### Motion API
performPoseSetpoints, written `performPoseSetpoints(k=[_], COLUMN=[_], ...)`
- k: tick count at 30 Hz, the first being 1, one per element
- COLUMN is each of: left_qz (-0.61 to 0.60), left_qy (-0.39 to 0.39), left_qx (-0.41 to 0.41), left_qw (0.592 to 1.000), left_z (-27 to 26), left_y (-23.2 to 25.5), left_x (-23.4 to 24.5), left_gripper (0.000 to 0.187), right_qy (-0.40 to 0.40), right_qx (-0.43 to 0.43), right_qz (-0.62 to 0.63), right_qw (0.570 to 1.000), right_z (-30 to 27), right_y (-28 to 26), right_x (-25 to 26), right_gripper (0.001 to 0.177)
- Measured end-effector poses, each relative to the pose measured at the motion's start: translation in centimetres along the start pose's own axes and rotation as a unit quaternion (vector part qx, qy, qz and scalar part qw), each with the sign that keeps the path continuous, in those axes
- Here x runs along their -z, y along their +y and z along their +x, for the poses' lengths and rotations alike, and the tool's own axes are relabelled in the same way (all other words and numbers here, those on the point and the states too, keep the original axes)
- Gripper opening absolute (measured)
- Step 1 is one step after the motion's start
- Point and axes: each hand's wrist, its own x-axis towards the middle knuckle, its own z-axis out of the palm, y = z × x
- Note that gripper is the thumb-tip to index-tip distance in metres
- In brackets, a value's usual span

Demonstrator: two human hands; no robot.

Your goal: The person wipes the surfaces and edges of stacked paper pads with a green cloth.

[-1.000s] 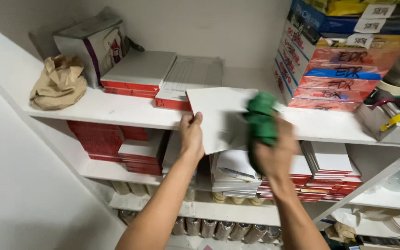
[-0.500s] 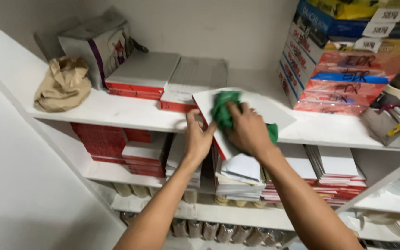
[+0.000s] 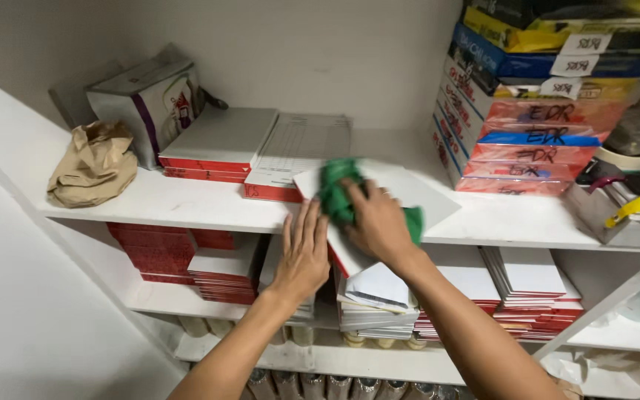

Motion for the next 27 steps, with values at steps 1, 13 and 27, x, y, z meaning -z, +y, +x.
performPoseSetpoints(k=[1,13,27], left_qz=[0.042,0.074,-0.328], left_qy=[0.032,0.108,0.064], left_qx=[-0.002,-0.063,0.446], left_qw=[0.999,0.989,0.830], left_z=[0.0,8.4,13.0], left_y=[0.0,-1.4,-2.6], left_x=[-0.5,-1.1,4.5], left_gripper=[0.061,0.026,0.040], right_qy=[-0.031,0.138,0.451], right_qx=[0.043,-0.145,0.029], right_qz=[0.099,0.140,0.219], right_qw=[0.994,0.970,0.865], right_z=[-0.6,0.2,-3.0], right_y=[0.2,18.1,8.8], right_x=[0.5,0.3,6.6], right_gripper=[0.078,0.055,0.064])
